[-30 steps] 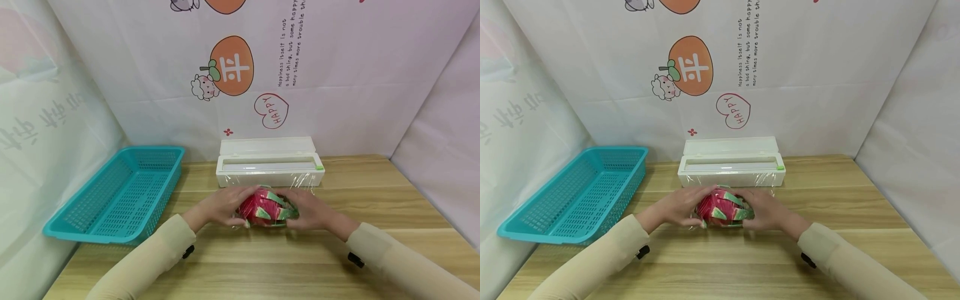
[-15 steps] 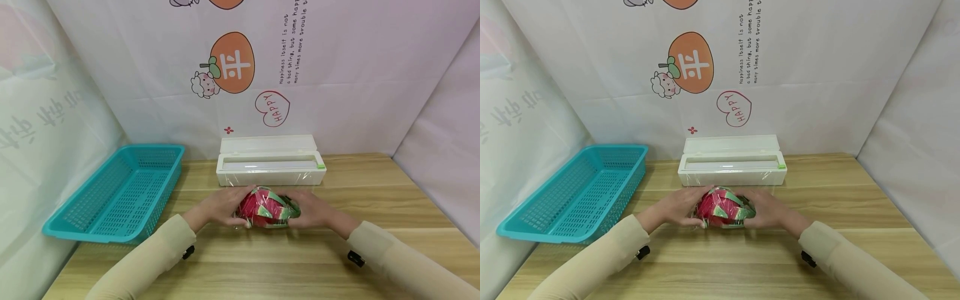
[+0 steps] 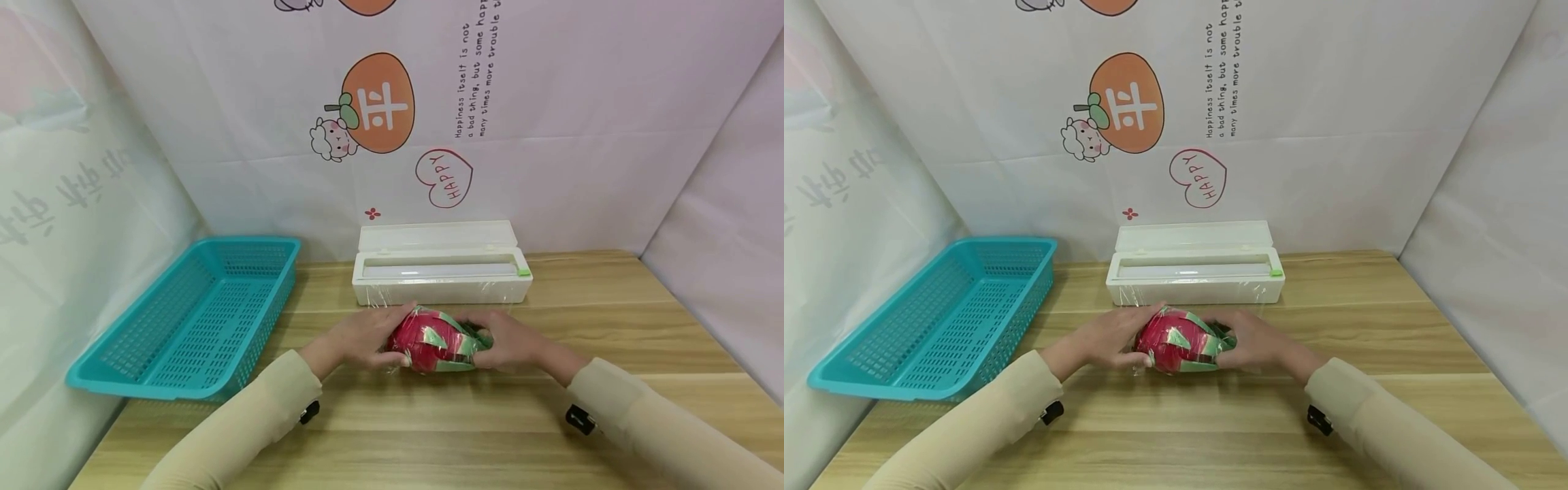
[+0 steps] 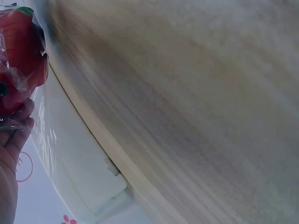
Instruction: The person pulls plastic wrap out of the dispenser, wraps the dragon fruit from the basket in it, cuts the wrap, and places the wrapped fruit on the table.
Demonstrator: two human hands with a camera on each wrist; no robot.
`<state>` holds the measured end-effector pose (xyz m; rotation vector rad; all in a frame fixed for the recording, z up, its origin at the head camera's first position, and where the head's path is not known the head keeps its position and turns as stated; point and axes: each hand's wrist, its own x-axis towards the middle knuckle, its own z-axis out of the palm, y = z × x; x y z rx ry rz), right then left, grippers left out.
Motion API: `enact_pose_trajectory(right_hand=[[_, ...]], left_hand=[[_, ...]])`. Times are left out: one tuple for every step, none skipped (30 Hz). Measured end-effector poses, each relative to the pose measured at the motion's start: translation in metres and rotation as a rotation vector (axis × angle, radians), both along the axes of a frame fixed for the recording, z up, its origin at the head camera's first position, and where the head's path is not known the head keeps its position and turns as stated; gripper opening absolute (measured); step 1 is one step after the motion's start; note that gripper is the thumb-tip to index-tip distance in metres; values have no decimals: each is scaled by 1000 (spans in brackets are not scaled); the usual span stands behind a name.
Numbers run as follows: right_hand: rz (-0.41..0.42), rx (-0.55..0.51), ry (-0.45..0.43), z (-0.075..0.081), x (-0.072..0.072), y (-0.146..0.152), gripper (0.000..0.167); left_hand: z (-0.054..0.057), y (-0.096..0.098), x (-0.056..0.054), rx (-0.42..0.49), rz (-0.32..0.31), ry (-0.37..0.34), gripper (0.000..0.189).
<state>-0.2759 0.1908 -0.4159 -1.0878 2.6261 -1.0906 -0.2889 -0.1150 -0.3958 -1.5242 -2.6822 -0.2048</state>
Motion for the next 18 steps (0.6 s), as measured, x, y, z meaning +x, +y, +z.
enact_pose_trajectory(right_hand=[[4,-9,-14,0,0,0,63],[7,-15,-26,-1,-1,0,63],[9,-23,-38,-1,-1,0,63],[10,-28,-49,-1,-1,1,62],[5,-30,-63,-1,-1,1,62],[1,-32,-75,-1,-1,1,62],[-1,-32,-84,-1,-1,2,62],[-5,-30,-94,-1,-1,2,61],[-7,-28,-100,-1,-1,2,61],[-10,-27,-111,-1,-2,2,61],[-12,-26,-119,0,-2,2,60],[-10,-25,-127,0,-3,2,60],[-8,-26,-138,0,-4,1,60],[-6,-25,-149,0,-5,1,60],[-2,-27,-160,0,-6,1,60],[-1,-27,-174,0,-7,2,60],[2,-27,-182,0,-8,2,61],[4,-28,-192,-1,-9,2,61]], left_hand=[[0,0,0,-2,1,1,92],[-1,0,0,1,-1,2,92],[-1,-1,-1,1,-4,3,92],[-2,-1,-1,4,-7,4,92],[-2,-1,0,9,-12,2,92],[-3,-1,-1,13,-16,3,92],[-4,-1,-1,19,-20,2,92],[-4,-1,-1,27,-22,1,92],[-5,-2,-2,29,-22,0,92],[-6,-2,-2,35,-21,-2,93],[-7,-2,-3,38,-18,-4,93],[-8,-2,-3,40,-15,-6,93],[-9,-2,-4,43,-12,-11,93],[-9,-2,-5,48,-9,-15,93],[-10,-2,-5,53,-7,-20,92],[-10,-1,-6,57,-5,-22,92],[-10,-1,-6,61,-2,-21,91],[-9,-1,-7,64,0,-18,90]])
